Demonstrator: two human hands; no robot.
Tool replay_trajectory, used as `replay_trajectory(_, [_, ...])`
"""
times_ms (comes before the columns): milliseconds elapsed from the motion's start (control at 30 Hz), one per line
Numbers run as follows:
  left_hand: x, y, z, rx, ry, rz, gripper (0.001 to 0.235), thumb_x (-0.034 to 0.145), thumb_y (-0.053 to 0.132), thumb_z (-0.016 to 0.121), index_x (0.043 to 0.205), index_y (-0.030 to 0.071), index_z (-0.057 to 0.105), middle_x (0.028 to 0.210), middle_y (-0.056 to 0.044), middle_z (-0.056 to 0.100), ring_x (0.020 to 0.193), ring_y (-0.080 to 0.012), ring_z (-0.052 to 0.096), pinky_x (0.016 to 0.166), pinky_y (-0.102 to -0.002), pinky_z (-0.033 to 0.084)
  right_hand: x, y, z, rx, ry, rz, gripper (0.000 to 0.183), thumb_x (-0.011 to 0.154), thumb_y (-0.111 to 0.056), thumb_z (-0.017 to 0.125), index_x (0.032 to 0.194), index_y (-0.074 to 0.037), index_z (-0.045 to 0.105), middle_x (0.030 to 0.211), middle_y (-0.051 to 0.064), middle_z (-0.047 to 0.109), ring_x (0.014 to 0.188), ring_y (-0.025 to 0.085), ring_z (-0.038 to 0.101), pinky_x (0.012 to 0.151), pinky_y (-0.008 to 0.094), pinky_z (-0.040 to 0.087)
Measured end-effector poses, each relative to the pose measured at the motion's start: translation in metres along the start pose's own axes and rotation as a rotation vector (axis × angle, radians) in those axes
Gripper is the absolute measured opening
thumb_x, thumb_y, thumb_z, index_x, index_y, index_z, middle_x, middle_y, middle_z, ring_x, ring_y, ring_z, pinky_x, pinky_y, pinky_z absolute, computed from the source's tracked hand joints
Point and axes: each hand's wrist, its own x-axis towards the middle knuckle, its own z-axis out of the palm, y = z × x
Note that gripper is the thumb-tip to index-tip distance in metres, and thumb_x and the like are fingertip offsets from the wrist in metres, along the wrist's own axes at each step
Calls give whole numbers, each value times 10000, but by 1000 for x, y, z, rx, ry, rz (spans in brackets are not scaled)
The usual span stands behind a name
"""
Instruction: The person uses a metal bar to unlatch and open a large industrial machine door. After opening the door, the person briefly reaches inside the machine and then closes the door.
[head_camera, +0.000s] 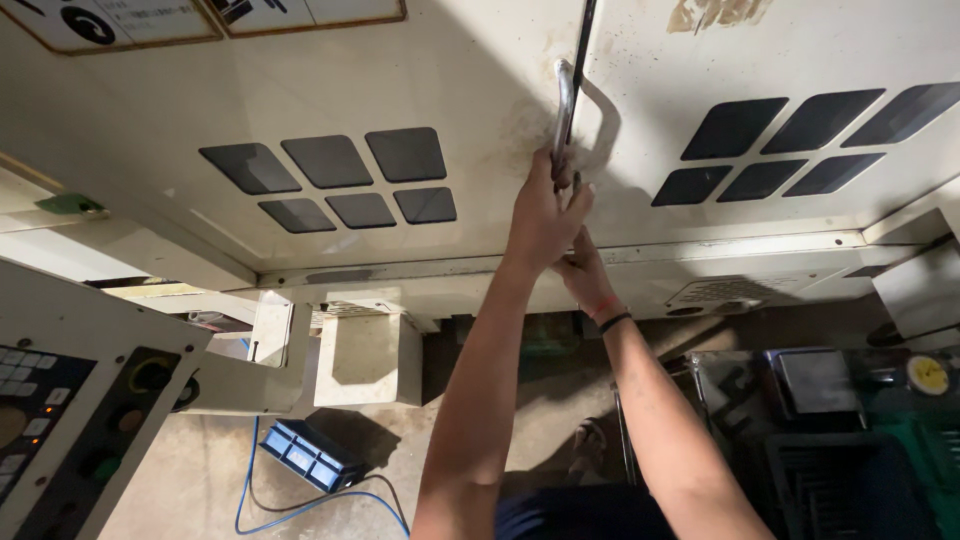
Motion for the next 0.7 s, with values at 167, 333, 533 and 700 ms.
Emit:
replay_trajectory(167, [-1, -4, 2, -79, 0, 54, 552, 912, 152, 736, 1379, 32, 468, 970, -63, 537, 866, -179, 568, 766, -314, 519, 3, 5, -1, -68, 14, -23, 670, 943, 26, 674, 1534, -116, 391, 1436, 57, 543, 1282, 176, 566, 965, 366, 545])
replay_trajectory(333, [-2, -6, -1, -76, -9, 62, 564, 910, 139, 738, 1390, 22, 468, 1038, -53, 573, 929, -180, 604, 817, -321, 523, 3, 8, 1, 0, 19, -38, 722, 908, 25, 679, 1540, -124, 365, 1419, 38, 560, 1245, 156, 582, 953, 349, 554])
replay_trajectory(533, [-3, -6, -2, -74, -28, 30, 566, 903, 137, 739, 1392, 25, 478, 1002, -58, 552, 877, -183, 596, 784, -321, 528, 2, -6, 2, -25, 25, 3, 681, 934, 31, 686, 1539, -86, 395, 1425, 79, 576, 1205, 193, 623, 945, 361, 558])
replay_trajectory(700, [-2, -7, -5, -98, -74, -42, 566, 907, 121, 720, 1403, 24, 464, 997, -53, 532, 811, -181, 561, 736, -318, 509, 9, -10, 5, 11, 46, 127, 756, 928, 27, 582, 1605, -142, 290, 1406, 73, 554, 1117, 195, 641, 890, 357, 564])
